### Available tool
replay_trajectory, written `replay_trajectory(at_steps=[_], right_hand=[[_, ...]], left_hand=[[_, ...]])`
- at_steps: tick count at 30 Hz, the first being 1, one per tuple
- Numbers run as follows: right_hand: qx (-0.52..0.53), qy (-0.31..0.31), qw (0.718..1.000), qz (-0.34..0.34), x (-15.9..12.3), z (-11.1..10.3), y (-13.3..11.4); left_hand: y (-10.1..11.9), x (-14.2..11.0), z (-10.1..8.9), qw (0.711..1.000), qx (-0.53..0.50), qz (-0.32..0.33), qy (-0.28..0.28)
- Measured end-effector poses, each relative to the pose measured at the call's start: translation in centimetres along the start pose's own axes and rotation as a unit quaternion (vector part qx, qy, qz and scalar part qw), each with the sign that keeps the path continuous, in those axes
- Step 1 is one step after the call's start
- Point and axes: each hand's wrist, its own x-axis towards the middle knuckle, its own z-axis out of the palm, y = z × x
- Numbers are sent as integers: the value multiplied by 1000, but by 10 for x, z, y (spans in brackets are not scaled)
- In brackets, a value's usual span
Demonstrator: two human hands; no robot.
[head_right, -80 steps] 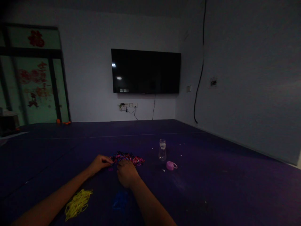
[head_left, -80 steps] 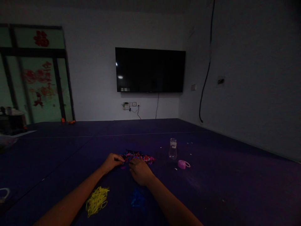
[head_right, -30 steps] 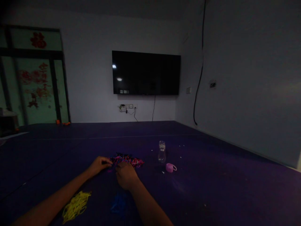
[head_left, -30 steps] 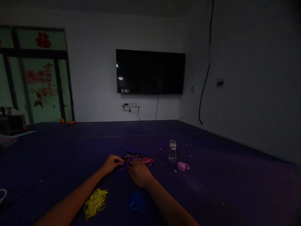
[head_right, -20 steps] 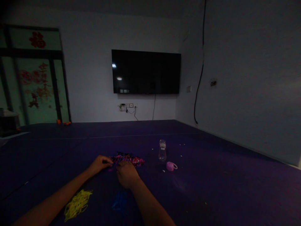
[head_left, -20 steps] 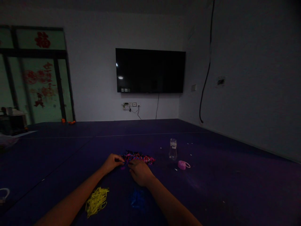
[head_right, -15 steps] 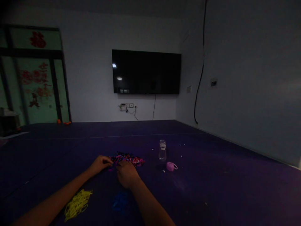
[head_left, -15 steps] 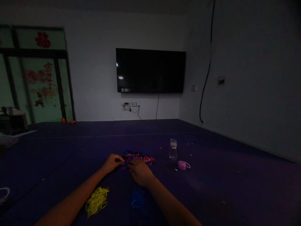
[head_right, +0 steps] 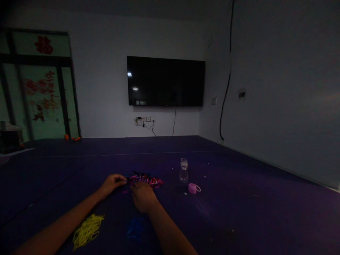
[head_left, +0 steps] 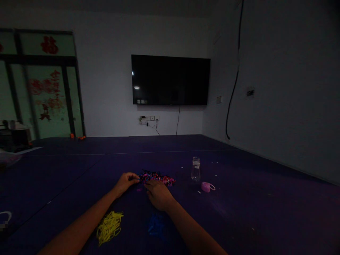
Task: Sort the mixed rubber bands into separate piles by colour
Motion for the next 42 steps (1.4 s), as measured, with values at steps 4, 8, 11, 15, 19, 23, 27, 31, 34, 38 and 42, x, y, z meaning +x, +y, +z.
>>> replay_trajectory(at_steps=[4, 8, 11, 15, 19, 23, 27, 31, 34, 38, 42], right_hand=[[-5, 8, 1000, -8, -1, -2, -3], [-24, 15, 999, -33, -1, -5, -6], [-49, 17, 997, -59, -1, -5, -8], [-66, 30, 994, -85, 0, -4, -7], [-57, 60, 994, -64, 1, -2, -4], [-46, 90, 994, -46, 2, 2, 0], [-30, 85, 995, -43, 1, 2, 2], [11, 95, 995, -11, -2, -2, 11], [24, 71, 997, 29, -6, -6, 22], [12, 61, 993, 100, -8, -11, 30], [-5, 52, 992, 117, -8, -15, 28]], left_hand=[[-1, -1, -2, 998, -51, -23, 4], [-2, 0, -3, 994, -100, -45, -6], [-1, 1, -2, 989, -133, -60, -31], [5, -2, 1, 980, -160, -77, -91], [18, -6, 0, 970, -166, -86, -157], [33, -8, 1, 963, -158, -87, -200], [42, -8, 6, 961, -147, -87, -216], [52, -7, 5, 963, -131, -92, -216], [67, -9, 2, 962, -117, -93, -230], [94, -20, 13, 927, -45, -60, -367], [109, -36, 35, 894, 6, -29, -448]])
